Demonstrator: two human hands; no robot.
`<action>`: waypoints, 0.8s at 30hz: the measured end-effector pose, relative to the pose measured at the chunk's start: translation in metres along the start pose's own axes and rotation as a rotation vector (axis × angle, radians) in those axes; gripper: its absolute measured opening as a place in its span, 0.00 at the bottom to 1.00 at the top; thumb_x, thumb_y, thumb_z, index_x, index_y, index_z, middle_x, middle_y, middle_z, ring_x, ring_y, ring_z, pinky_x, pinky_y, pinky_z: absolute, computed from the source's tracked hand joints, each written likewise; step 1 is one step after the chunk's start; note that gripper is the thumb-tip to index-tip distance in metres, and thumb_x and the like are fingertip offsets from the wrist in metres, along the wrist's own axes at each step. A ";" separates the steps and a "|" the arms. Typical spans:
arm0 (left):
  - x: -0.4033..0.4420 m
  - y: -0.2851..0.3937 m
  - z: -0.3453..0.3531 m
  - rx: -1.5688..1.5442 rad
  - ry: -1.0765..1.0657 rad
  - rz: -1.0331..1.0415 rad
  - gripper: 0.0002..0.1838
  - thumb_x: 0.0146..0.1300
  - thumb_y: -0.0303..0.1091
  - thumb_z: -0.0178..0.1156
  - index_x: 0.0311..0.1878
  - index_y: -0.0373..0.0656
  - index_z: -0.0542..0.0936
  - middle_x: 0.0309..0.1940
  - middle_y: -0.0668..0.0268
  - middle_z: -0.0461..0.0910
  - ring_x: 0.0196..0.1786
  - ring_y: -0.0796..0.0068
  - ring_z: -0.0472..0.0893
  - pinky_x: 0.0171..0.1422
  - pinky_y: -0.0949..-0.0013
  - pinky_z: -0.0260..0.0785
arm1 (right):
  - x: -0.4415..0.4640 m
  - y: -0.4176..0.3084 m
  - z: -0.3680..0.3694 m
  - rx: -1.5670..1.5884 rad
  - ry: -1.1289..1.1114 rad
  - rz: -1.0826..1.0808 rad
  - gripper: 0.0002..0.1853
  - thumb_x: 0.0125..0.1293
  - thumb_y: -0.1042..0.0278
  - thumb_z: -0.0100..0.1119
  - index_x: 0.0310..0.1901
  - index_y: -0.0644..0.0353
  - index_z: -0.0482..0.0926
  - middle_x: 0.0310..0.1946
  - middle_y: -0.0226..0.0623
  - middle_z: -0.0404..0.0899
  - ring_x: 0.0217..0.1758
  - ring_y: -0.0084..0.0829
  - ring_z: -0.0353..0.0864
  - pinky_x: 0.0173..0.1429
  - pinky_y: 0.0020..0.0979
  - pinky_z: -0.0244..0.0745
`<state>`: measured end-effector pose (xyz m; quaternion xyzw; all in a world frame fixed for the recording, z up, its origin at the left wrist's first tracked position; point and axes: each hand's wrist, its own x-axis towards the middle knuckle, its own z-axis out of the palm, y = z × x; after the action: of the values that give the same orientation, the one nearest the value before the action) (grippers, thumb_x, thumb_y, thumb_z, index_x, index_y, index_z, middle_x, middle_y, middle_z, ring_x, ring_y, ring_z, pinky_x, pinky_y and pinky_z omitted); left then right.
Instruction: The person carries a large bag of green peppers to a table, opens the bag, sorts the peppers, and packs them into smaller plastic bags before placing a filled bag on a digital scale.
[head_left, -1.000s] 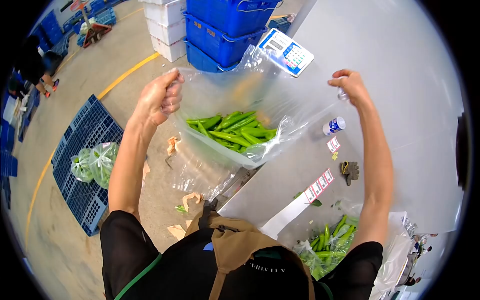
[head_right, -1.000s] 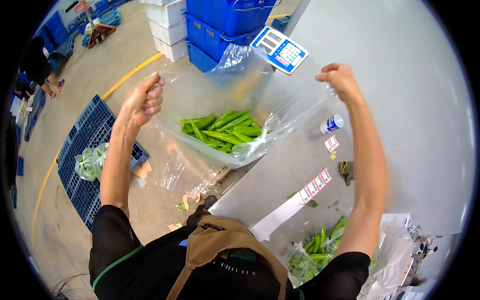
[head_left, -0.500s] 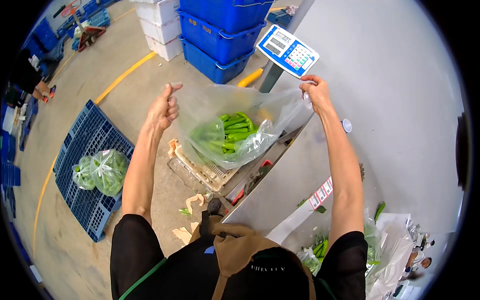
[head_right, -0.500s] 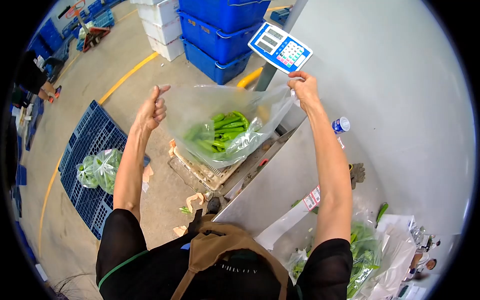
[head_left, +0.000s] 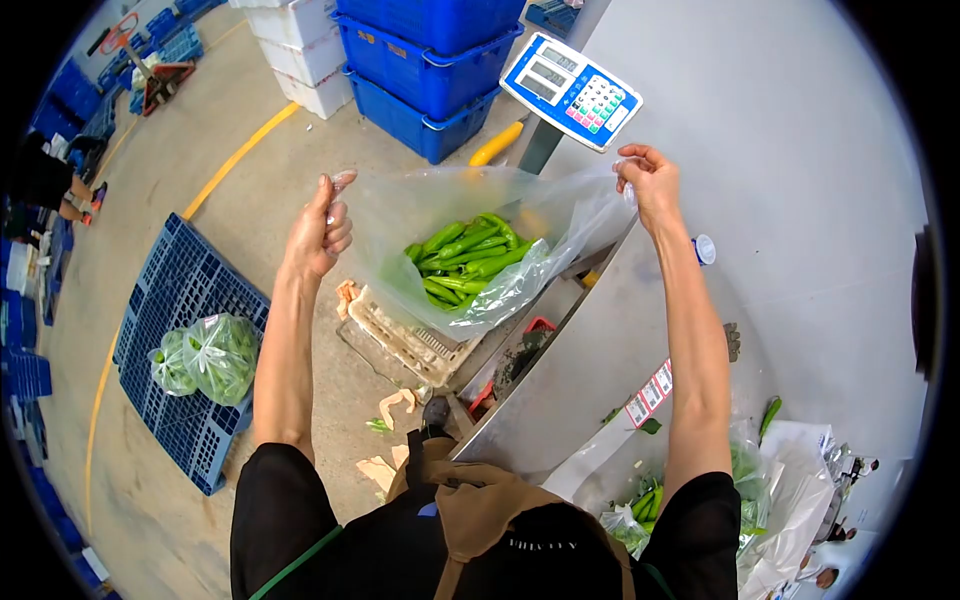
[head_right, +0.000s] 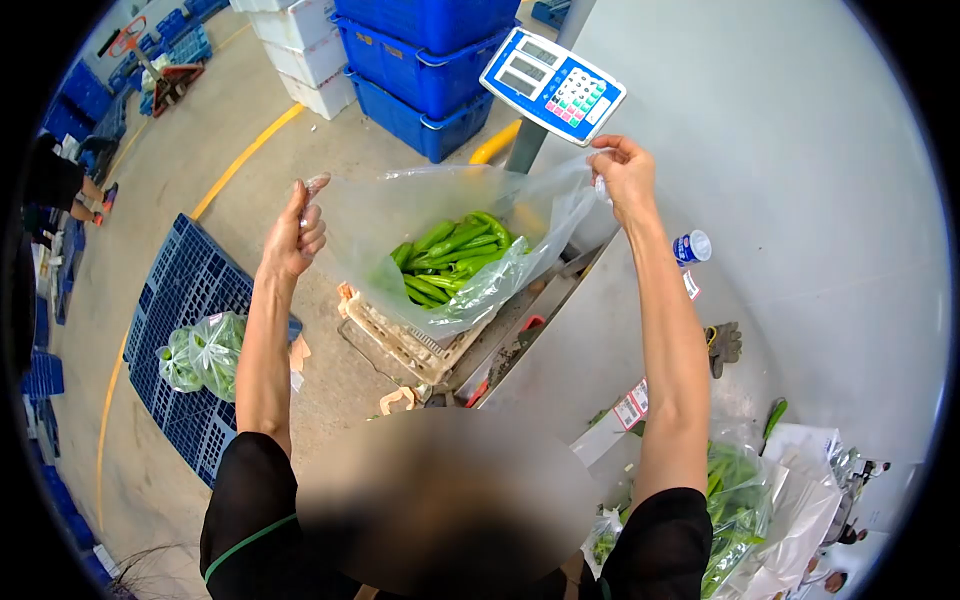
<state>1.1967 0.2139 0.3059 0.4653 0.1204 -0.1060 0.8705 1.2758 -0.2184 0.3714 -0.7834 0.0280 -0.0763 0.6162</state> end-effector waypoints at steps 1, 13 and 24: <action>0.005 -0.003 0.000 0.006 0.001 0.006 0.25 0.71 0.54 0.41 0.59 0.46 0.69 0.13 0.78 0.51 0.13 0.87 0.48 0.14 0.79 0.40 | -0.002 0.004 -0.001 -0.045 -0.015 0.038 0.11 0.50 0.82 0.57 0.38 0.68 0.77 0.21 0.32 0.75 0.20 0.22 0.72 0.24 0.23 0.66; -0.002 -0.065 0.002 0.128 0.024 -0.134 0.26 0.69 0.53 0.47 0.61 0.45 0.68 0.15 0.78 0.52 0.15 0.86 0.50 0.17 0.78 0.42 | -0.038 0.091 -0.010 -0.232 -0.080 0.148 0.14 0.50 0.80 0.57 0.42 0.68 0.78 0.24 0.29 0.75 0.25 0.21 0.74 0.30 0.24 0.67; -0.010 -0.086 -0.009 0.572 0.192 0.088 0.18 0.62 0.48 0.59 0.43 0.42 0.77 0.19 0.76 0.65 0.19 0.86 0.64 0.21 0.79 0.56 | -0.060 0.093 0.001 -0.660 -0.119 -0.163 0.21 0.53 0.62 0.63 0.48 0.62 0.77 0.39 0.50 0.80 0.44 0.47 0.79 0.50 0.40 0.73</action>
<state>1.1612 0.1755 0.2369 0.7043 0.1470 -0.0532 0.6924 1.2215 -0.2317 0.2757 -0.9433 -0.0477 -0.0662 0.3218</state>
